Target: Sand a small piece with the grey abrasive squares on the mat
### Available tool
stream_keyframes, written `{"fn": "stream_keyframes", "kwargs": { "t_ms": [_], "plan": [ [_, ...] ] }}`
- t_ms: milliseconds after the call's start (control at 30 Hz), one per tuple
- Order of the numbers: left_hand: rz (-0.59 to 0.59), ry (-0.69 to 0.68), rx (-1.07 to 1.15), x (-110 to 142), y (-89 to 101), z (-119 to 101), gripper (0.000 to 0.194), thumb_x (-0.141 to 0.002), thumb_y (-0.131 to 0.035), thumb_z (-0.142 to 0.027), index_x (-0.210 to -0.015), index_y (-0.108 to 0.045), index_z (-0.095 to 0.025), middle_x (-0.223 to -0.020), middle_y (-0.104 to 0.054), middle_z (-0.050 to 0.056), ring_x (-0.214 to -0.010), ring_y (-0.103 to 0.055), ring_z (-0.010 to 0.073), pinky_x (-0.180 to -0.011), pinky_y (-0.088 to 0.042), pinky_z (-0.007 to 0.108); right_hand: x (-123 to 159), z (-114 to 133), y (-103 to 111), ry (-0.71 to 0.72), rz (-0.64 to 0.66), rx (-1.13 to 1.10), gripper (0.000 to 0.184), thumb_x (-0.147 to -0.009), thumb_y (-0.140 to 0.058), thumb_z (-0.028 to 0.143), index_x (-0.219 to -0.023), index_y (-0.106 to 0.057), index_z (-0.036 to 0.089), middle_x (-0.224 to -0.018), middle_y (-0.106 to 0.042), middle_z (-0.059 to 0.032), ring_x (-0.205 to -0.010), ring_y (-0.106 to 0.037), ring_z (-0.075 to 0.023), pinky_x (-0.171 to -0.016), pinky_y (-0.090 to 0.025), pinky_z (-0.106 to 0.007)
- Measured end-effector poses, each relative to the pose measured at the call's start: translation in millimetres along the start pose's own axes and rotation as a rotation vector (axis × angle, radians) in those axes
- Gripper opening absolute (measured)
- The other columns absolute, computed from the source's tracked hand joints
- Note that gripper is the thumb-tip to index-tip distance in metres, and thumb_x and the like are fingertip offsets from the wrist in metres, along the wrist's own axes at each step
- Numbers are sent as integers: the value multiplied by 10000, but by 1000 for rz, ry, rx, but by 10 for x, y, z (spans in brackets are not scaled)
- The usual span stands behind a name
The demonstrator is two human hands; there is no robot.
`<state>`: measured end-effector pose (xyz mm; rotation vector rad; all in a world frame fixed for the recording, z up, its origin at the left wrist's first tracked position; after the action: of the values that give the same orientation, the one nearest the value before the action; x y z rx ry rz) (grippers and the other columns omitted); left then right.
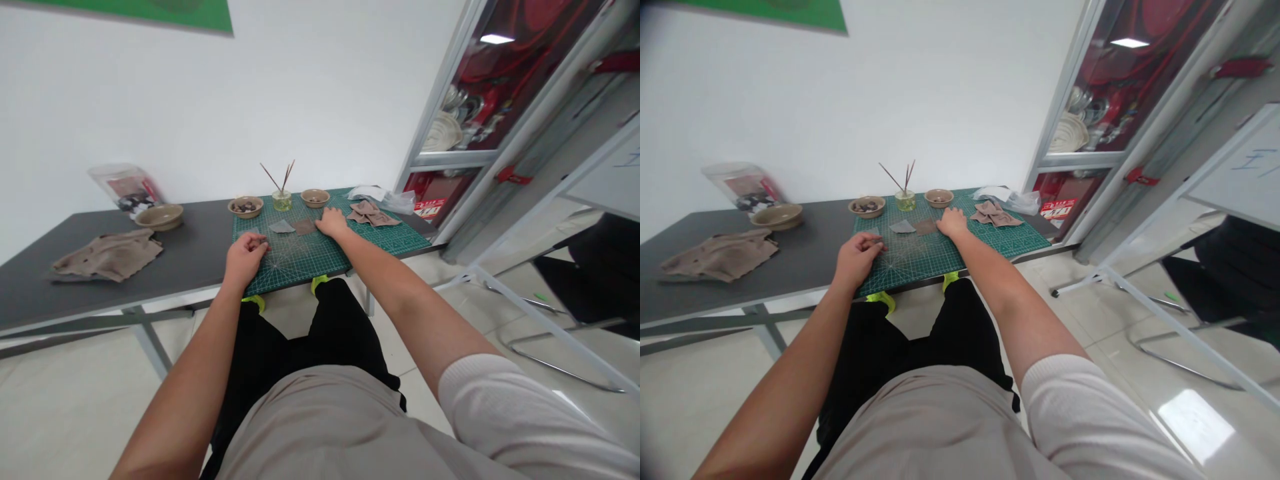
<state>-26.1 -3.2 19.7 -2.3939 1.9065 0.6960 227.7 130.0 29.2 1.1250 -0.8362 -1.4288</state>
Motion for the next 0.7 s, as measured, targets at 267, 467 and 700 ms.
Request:
{"fn": "stream_keyframes", "kwargs": {
  "t_ms": [267,467,700],
  "plan": [
    [9,-10,22,-4,-15,24,208,-731,-659,-326,-899,-644,-204,-601,-592,-29,-648,-637,190,-643,-454,298,265,307,90,190,-172,30,505,-952,-528,414,-1363,-565,122,-1417,-548,-223,-1336,-428,-376,-1105,-304,-564],
    [9,-4,19,5,-8,33,213,-721,-661,-317,-903,-648,-207,-600,-577,-33,-676,-640,194,-674,-467,300,406,846,-167,555,173,-36,730,-906,-568,595,-1532,-404,257,-1558,-457,-108,-1381,-411,-368,-1102,-351,-540],
    [17,12,9,-5,-16,38,225,-723,-666,-338,-905,-658,-205,-618,-622,-16,-607,-594,178,-642,-448,299,286,920,-228,630,125,47,359,-992,-512,381,-1205,-702,164,-1256,-693,-148,-1200,-572,-283,-1041,-398,-381]
  ]
}}
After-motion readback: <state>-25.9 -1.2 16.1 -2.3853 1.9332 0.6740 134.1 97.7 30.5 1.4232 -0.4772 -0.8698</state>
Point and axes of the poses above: each hand's wrist, its own x-axis away from the middle knuckle, its own y-axis out of the back of the hand, z = x × y, the point moved 3 cm from there along -x, towards the middle knuckle
